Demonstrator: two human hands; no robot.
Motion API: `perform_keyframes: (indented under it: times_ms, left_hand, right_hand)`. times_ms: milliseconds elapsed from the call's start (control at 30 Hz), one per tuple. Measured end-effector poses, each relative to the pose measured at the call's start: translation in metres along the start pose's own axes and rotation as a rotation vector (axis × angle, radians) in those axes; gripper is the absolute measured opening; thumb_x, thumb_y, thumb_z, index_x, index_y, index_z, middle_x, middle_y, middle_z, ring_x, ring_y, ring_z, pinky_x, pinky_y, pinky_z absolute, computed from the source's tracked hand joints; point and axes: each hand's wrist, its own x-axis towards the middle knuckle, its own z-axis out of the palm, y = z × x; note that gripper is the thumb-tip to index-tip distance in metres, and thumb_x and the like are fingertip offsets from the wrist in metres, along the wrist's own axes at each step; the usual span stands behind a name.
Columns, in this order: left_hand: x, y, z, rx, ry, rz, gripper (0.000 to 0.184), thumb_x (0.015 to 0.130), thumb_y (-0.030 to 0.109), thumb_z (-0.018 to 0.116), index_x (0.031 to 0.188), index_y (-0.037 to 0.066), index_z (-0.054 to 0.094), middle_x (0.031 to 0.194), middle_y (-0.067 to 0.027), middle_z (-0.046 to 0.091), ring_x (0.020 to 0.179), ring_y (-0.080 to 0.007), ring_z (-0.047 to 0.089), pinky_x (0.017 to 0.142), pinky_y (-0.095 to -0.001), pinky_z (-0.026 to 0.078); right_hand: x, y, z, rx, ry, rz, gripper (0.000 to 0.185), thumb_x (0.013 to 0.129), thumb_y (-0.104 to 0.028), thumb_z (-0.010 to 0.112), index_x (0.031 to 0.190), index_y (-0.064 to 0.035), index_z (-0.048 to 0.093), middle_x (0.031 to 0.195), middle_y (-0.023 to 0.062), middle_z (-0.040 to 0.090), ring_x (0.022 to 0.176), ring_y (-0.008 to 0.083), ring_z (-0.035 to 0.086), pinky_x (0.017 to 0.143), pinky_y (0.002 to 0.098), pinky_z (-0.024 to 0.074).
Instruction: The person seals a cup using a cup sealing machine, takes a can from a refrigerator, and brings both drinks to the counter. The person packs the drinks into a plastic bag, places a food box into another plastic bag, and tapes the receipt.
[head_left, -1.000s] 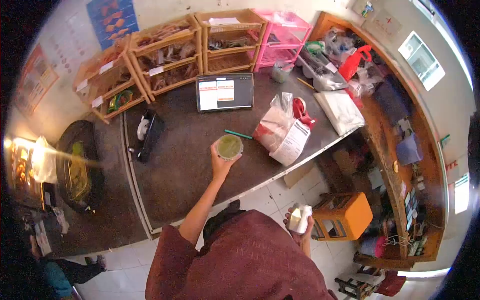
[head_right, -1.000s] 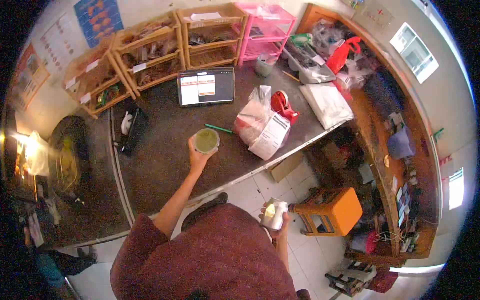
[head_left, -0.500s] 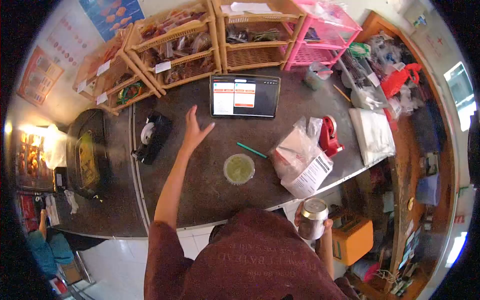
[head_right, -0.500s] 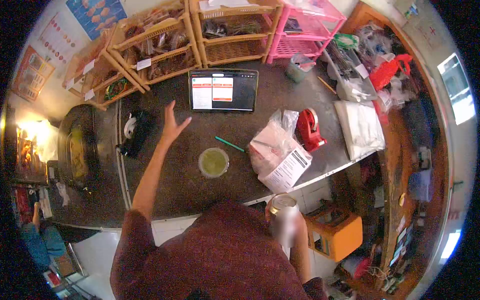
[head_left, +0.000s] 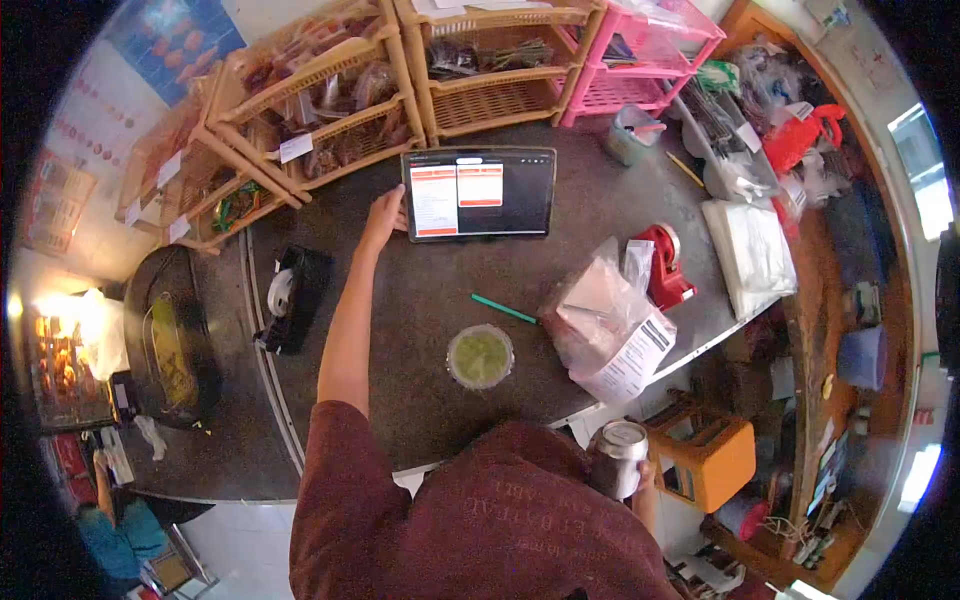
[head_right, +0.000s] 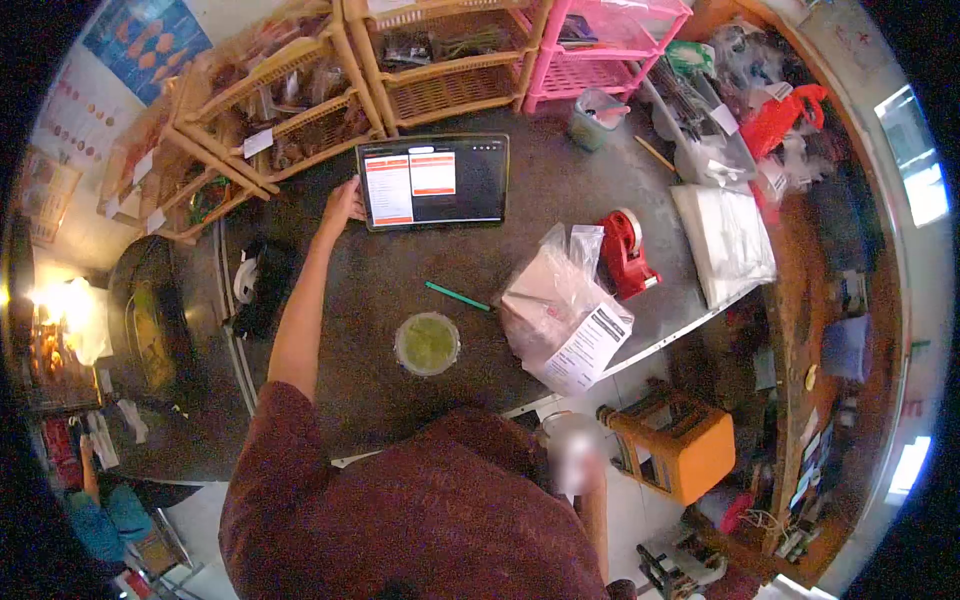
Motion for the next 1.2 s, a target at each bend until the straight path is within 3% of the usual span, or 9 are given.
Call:
perform_keyframes:
  times_ms: [267, 300, 400, 633, 767, 833, 900, 967, 1200]
  left_hand:
    - [-0.004, -0.027, -0.002, 0.374, -0.088, 0.35, 0.053, 0.067, 0.02, 0.073, 0.107, 0.003, 0.044, 0.085, -0.0083, 0.059, 0.069, -0.0146, 0.058, 0.06, -0.0275, 0.048]
    - [-0.011, -0.018, 0.002, 0.445, -0.062, 0.252, 0.064, 0.058, 0.023, 0.078, 0.108, 0.002, 0.045, 0.089, -0.0119, 0.06, 0.077, -0.0185, 0.058, 0.066, -0.031, 0.046]
    - [-0.012, -0.023, 0.001, 0.431, -0.075, 0.35, 0.068, 0.058, 0.024, 0.078, 0.111, 0.001, 0.042, 0.091, -0.0128, 0.06, 0.077, -0.0204, 0.059, 0.067, -0.033, 0.046]
    - [-0.021, -0.017, 0.007, 0.502, 0.025, 0.311, 0.068, 0.067, 0.03, 0.073, 0.118, 0.001, 0.038, 0.097, -0.0157, 0.056, 0.082, -0.0233, 0.057, 0.073, -0.035, 0.046]
    - [-0.073, -0.002, 0.024, 0.276, 0.355, 0.563, 0.057, 0.076, 0.027, 0.064, 0.119, 0.002, 0.038, 0.114, -0.0167, 0.045, 0.098, -0.0247, 0.05, 0.082, -0.0346, 0.043]
    - [-0.144, 0.019, 0.054, 0.104, 0.243, 0.666, 0.061, 0.071, 0.031, 0.068, 0.117, 0.002, 0.04, 0.115, -0.0168, 0.043, 0.103, -0.0263, 0.046, 0.087, -0.0354, 0.039]
    - [-0.215, 0.035, 0.077, 0.358, -0.082, 0.916, 0.077, 0.064, 0.033, 0.074, 0.122, 0.002, 0.034, 0.122, -0.0172, 0.038, 0.112, -0.0291, 0.039, 0.096, -0.0392, 0.031]
    - [-0.289, 0.073, 0.111, 0.211, -0.271, 0.784, 0.097, 0.055, 0.036, 0.079, 0.128, 0.002, 0.024, 0.129, -0.0176, 0.031, 0.121, -0.0322, 0.029, 0.101, -0.0439, 0.02]
    - [-0.354, 0.076, 0.122, 0.287, -0.2, 0.72, 0.108, 0.043, 0.021, 0.082, 0.129, 0.002, 0.02, 0.129, -0.0182, 0.03, 0.123, -0.0348, 0.028, 0.101, -0.0489, 0.019]
  right_hand:
    - [0.005, 0.01, 0.017, -0.013, 0.003, 0.035, 0.079, 0.058, -0.048, 0.064, 0.117, -0.0014, 0.04, 0.101, 0.0184, 0.052, 0.085, 0.0284, 0.055, 0.073, 0.0376, 0.0485]
    - [0.006, 0.01, 0.018, -0.014, -0.004, 0.034, 0.079, 0.058, -0.048, 0.064, 0.117, -0.0014, 0.04, 0.101, 0.0185, 0.052, 0.085, 0.0284, 0.055, 0.073, 0.0376, 0.0485]
    - [0.004, 0.012, 0.022, -0.018, -0.003, 0.044, 0.079, 0.058, -0.049, 0.064, 0.117, -0.0012, 0.04, 0.101, 0.0187, 0.052, 0.085, 0.0285, 0.055, 0.073, 0.0375, 0.0485]
    - [0.015, 0.022, 0.038, 0.004, 0.006, 0.035, 0.08, 0.059, -0.049, 0.063, 0.117, -0.0009, 0.039, 0.102, 0.0192, 0.052, 0.086, 0.0287, 0.055, 0.073, 0.0373, 0.0486]
    - [0.035, 0.019, 0.065, -0.067, -0.014, -0.103, 0.081, 0.067, -0.058, 0.054, 0.122, -0.0016, 0.035, 0.11, 0.0221, 0.05, 0.089, 0.0278, 0.056, 0.073, 0.0352, 0.0495]
    - [0.049, 0.018, 0.09, -0.032, -0.091, -0.125, 0.08, 0.07, -0.061, 0.049, 0.125, -0.004, 0.033, 0.114, 0.0198, 0.049, 0.093, 0.0269, 0.055, 0.076, 0.0362, 0.0491]
    - [0.061, 0.018, 0.097, 0.012, -0.202, -0.078, 0.078, 0.073, -0.062, 0.045, 0.126, -0.0067, 0.033, 0.115, 0.0167, 0.049, 0.097, 0.0263, 0.054, 0.079, 0.0368, 0.0482]
    - [0.065, 0.026, 0.101, -0.043, -0.056, -0.016, 0.076, 0.074, -0.064, 0.041, 0.125, -0.0078, 0.035, 0.111, 0.0132, 0.052, 0.095, 0.0247, 0.055, 0.079, 0.037, 0.0478]
    - [0.055, 0.037, 0.152, -0.291, -0.274, 0.027, 0.071, 0.075, -0.061, 0.043, 0.118, -0.0043, 0.043, 0.107, 0.0099, 0.054, 0.094, 0.0204, 0.055, 0.082, 0.0331, 0.0446]
